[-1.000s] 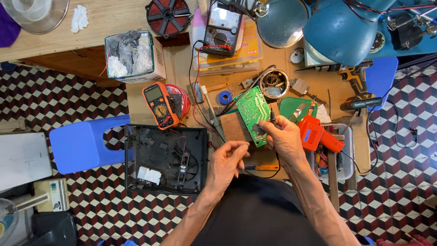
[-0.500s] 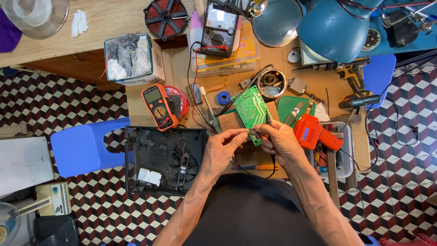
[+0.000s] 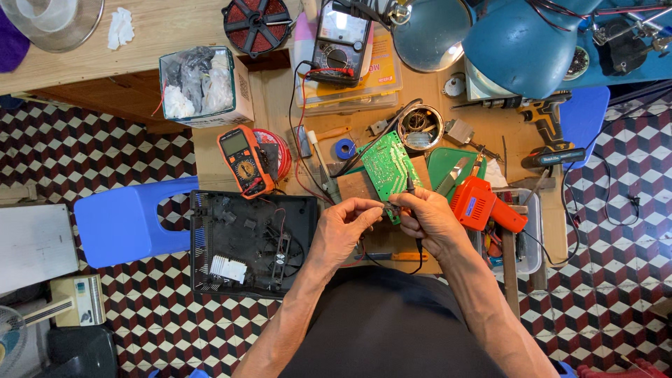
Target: The person works on a green circuit board at a cluttered electronics repair bench. They remove a small black component, test it with a multimeter, and use a magnifying glass to inspect the board. They then use a heat gun on the board and flip it over to inspect the other side.
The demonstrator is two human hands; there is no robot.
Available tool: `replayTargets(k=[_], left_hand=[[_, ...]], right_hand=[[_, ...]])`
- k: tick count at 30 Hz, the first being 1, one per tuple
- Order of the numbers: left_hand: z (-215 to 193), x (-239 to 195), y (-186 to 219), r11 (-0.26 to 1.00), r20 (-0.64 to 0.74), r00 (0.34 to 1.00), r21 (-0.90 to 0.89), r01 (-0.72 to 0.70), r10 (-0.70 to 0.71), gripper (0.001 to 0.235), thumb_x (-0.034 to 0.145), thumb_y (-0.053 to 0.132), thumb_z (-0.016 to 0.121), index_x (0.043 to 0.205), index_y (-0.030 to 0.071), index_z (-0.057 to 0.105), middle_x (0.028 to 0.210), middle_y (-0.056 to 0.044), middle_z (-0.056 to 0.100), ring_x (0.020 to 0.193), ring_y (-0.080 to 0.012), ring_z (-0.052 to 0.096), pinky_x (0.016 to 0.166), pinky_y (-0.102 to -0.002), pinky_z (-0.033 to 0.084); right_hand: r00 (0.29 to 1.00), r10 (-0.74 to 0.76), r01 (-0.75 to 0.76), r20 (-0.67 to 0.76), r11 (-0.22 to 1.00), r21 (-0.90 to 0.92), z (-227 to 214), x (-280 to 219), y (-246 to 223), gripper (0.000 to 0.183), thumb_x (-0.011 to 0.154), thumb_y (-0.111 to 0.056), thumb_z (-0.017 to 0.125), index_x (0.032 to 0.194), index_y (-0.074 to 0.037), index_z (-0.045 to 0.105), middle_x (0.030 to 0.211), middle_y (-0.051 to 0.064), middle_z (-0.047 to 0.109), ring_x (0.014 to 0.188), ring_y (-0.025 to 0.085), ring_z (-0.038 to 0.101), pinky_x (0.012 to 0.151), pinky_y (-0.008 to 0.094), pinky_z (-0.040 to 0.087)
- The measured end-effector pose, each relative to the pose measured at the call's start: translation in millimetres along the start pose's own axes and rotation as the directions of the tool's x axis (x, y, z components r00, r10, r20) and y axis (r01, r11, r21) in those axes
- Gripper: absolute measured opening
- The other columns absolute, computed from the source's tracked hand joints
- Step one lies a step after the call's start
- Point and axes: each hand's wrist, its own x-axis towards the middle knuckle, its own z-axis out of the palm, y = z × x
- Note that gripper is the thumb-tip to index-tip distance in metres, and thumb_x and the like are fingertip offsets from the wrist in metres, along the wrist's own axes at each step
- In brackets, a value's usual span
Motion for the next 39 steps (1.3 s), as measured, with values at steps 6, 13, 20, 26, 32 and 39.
replayTargets(k=[6,13,20,26,32,39], left_hand=[[-1.7,2.1,-2.8,1.000,0.012,1.000,0.019,0.014,-0.014,0.028,0.094,0.026,0.071,0.112,0.004,0.076,0.088,-0.001,0.074,0.079,-0.0050,0.065,0.071,-0.020,0.052],[0.9,8.4,-10.9,1.000,-0.003,1.000,0.017,-0.001,0.001,0.027,0.095,0.024,0.070,0.109,0.001,0.075,0.085,-0.002,0.074,0.077,-0.0057,0.062,0.070,-0.021,0.052],[1.5,10.8,-8.4,0.985,-0.160,0.982,0.156,-0.078,0.103,0.024,0.096,0.024,0.069,0.106,0.004,0.076,0.083,0.000,0.075,0.073,-0.0050,0.063,0.067,-0.022,0.053],[8.5,5.4,2.4,0.942,-0.270,0.932,0.294,-0.160,0.242,0.023,0.096,0.025,0.070,0.106,0.005,0.076,0.079,-0.003,0.074,0.069,-0.0081,0.064,0.065,-0.026,0.054],[9.9,0.0,7.2,0.928,-0.277,0.920,0.326,-0.182,0.277,0.021,0.098,0.025,0.068,0.105,0.006,0.075,0.081,-0.003,0.075,0.069,-0.0084,0.065,0.065,-0.027,0.054],[9.1,-0.1,4.4,0.910,-0.248,0.915,0.352,-0.221,0.318,0.020,0.099,0.024,0.067,0.105,0.006,0.074,0.082,-0.003,0.075,0.067,-0.0089,0.063,0.061,-0.028,0.053]], right_hand=[[0.999,0.053,-0.053,0.004,0.998,0.016,-3.7,3.9,2.4,0.009,0.091,-0.011,0.067,0.089,-0.003,0.063,0.069,0.003,0.059,0.044,0.005,0.039,0.037,0.021,0.027],[0.998,0.057,-0.057,-0.006,0.998,0.018,-1.3,4.7,4.1,0.013,0.093,-0.014,0.069,0.093,-0.003,0.061,0.071,0.004,0.057,0.046,0.006,0.039,0.038,0.022,0.026],[0.967,-0.174,0.142,-0.184,0.974,-0.174,13.5,-29.7,-5.3,0.046,0.102,-0.037,0.055,0.130,-0.002,0.066,0.072,-0.002,0.055,0.053,0.004,0.041,0.043,0.018,0.028],[0.987,-0.153,0.137,-0.045,0.958,-0.253,27.1,-47.3,-3.1,0.056,0.095,-0.024,0.061,0.147,-0.007,0.049,0.074,0.004,0.063,0.052,0.008,0.052,0.040,0.022,0.039],[0.996,-0.086,0.078,-0.021,0.965,-0.249,37.0,-43.2,0.6,0.059,0.095,-0.024,0.062,0.150,-0.009,0.049,0.071,0.005,0.061,0.049,0.008,0.053,0.038,0.022,0.039],[0.995,-0.092,0.075,-0.045,0.952,-0.297,37.4,-43.7,1.1,0.057,0.096,-0.027,0.061,0.150,-0.010,0.052,0.070,0.003,0.060,0.047,0.006,0.049,0.036,0.021,0.035]])
